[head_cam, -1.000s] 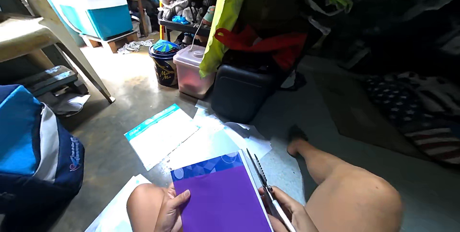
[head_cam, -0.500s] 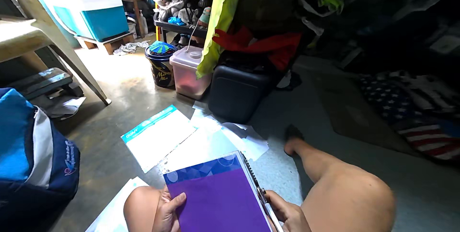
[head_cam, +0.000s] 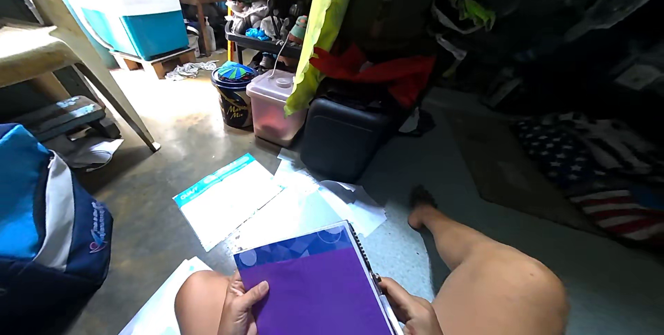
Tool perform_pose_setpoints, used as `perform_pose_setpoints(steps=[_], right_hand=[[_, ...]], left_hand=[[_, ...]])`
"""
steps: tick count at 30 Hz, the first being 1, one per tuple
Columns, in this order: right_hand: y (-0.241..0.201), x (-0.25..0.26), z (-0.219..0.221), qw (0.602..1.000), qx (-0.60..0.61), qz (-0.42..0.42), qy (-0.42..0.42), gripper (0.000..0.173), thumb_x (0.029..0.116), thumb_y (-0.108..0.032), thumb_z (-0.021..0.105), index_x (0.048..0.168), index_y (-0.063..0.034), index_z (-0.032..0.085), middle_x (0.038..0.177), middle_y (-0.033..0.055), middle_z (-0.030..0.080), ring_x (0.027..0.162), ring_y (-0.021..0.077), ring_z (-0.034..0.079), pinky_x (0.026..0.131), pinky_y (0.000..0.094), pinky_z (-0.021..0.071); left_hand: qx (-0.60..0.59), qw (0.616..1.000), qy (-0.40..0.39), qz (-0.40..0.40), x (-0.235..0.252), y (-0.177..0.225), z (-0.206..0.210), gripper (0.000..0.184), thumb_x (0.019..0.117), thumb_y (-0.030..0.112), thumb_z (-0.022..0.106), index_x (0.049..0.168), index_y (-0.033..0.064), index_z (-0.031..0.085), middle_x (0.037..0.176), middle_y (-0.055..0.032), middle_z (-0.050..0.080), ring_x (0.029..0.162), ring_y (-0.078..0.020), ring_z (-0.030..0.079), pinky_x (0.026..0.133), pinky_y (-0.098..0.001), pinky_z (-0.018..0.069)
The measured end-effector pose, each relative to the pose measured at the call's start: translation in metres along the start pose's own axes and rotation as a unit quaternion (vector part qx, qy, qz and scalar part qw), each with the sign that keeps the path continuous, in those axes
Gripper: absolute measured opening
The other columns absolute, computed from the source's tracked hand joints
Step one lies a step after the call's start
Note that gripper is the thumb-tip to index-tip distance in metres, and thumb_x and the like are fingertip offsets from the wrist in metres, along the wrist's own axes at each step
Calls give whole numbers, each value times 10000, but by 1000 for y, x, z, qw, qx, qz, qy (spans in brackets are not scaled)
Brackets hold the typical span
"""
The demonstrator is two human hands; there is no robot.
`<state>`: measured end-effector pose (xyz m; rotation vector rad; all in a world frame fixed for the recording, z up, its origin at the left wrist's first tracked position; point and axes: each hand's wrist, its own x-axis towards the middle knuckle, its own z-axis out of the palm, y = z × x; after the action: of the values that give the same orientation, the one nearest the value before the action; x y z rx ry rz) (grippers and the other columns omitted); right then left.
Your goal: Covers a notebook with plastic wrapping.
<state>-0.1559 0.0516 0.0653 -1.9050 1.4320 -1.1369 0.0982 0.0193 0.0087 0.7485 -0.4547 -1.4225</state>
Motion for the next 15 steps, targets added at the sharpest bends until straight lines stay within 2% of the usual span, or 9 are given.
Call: perform_pose_setpoints(steps=[8,15], right_hand=[[3,4,1,1000,5,-4,14,215,858,0,599,1032,106,667,746,91,710,652,21,662,654,178,551],[2,7,-1,1000,-2,-14,26,194,870,-15,603,1000,110,676,716,98,697,627,15,644,637,168,539]], left_hand=[[14,1000,-3,4,-4,7,6,347,839,-194,509,1009,69,657,866,-50,782,763,-109,757,720,-286,638],[38,999,10,9,-5,10,10,342,850,-204,487,995,61,647,854,-41,780,760,-97,753,718,-270,634]])
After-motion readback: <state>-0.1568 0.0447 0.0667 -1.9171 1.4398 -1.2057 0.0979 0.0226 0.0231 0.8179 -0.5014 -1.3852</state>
